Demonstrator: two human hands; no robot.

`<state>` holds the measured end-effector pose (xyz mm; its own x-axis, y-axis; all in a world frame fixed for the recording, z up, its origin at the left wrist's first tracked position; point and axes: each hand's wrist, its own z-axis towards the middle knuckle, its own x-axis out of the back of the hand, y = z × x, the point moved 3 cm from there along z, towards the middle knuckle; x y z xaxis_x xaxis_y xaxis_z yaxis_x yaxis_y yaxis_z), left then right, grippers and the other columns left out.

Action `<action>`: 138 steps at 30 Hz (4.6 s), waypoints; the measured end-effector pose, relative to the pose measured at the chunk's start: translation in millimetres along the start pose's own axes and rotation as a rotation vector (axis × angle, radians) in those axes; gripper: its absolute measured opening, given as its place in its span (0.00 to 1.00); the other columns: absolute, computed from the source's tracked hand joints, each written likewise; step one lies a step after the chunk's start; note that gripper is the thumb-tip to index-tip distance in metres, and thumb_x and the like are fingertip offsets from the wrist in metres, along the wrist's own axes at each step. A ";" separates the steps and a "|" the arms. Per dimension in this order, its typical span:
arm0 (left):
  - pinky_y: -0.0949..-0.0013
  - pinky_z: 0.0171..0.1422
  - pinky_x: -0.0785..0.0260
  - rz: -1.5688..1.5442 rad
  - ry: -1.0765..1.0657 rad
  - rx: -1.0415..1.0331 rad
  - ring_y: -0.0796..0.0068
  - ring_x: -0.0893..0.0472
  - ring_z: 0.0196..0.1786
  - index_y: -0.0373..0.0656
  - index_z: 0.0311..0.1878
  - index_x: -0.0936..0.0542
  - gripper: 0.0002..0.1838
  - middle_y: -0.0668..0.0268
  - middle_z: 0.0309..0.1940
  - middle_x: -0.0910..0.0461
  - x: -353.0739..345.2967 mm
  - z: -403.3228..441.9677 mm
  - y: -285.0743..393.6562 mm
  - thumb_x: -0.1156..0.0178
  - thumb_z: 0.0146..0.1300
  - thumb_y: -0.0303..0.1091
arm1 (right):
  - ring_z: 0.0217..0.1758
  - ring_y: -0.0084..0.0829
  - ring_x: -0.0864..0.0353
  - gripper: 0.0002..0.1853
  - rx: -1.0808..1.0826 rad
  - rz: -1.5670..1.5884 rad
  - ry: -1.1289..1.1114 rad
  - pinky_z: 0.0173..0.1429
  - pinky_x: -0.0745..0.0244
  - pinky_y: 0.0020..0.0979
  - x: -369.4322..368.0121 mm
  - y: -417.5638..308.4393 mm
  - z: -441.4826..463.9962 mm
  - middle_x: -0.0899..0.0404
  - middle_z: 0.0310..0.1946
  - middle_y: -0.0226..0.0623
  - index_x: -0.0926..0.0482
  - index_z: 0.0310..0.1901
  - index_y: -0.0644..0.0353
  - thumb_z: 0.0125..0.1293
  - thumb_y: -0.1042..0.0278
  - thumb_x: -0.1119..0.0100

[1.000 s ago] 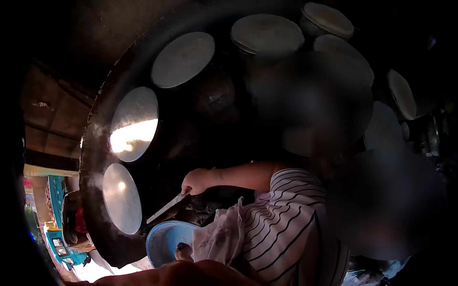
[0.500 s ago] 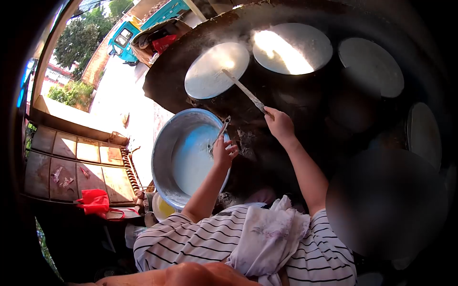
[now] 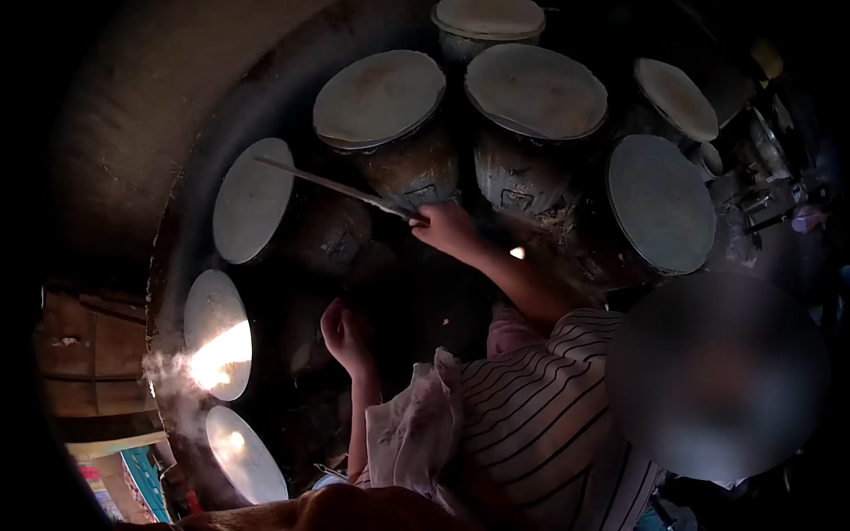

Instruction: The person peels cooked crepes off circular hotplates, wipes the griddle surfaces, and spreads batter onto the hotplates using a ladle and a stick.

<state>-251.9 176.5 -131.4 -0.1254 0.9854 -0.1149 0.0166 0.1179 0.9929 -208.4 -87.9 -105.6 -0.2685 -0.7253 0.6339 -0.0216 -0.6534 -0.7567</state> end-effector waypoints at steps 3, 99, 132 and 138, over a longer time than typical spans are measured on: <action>0.67 0.43 0.30 0.492 -0.477 -0.592 0.64 0.25 0.39 0.41 0.50 0.22 0.18 0.59 0.36 0.25 -171.9 59.1 21.8 0.38 0.54 0.23 | 0.34 0.44 0.19 0.11 -0.213 -0.179 0.334 0.38 0.27 0.39 121.9 121.4 20.1 0.22 0.27 0.46 0.18 0.37 0.58 0.54 0.63 0.36; 0.68 0.46 0.28 0.538 -1.273 -0.913 0.67 0.21 0.41 0.35 0.42 0.25 0.08 0.58 0.36 0.21 -371.8 177.4 239.0 0.49 0.61 0.16 | 0.27 0.15 0.35 0.20 -0.376 0.733 0.581 0.31 0.36 0.23 228.9 145.8 -31.0 0.37 0.21 0.19 0.37 0.23 0.54 0.53 0.70 0.29; 0.69 0.41 0.33 0.822 -1.804 -0.364 0.72 0.24 0.34 0.36 0.33 0.22 0.11 0.63 0.32 0.23 -836.1 -121.1 -120.4 0.36 0.57 0.35 | 0.22 0.40 0.34 0.10 -0.965 -0.023 1.072 0.30 0.36 0.38 470.9 378.8 -284.7 0.33 0.18 0.44 0.35 0.24 0.62 0.46 0.73 0.42; 0.72 0.40 0.33 0.287 -1.543 -0.807 0.67 0.24 0.35 0.37 0.34 0.22 0.06 0.64 0.31 0.24 -744.6 -126.9 -26.8 0.38 0.54 0.27 | 0.25 0.19 0.34 0.12 -0.872 0.280 1.287 0.31 0.35 0.24 457.0 337.5 -297.4 0.33 0.20 0.25 0.34 0.23 0.63 0.50 0.74 0.36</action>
<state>-284.9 -575.9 -68.5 0.7666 0.2250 0.6014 -0.6410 0.3216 0.6969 -624.8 -575.4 -118.8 -0.9539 0.1624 0.2524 -0.2360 0.1136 -0.9651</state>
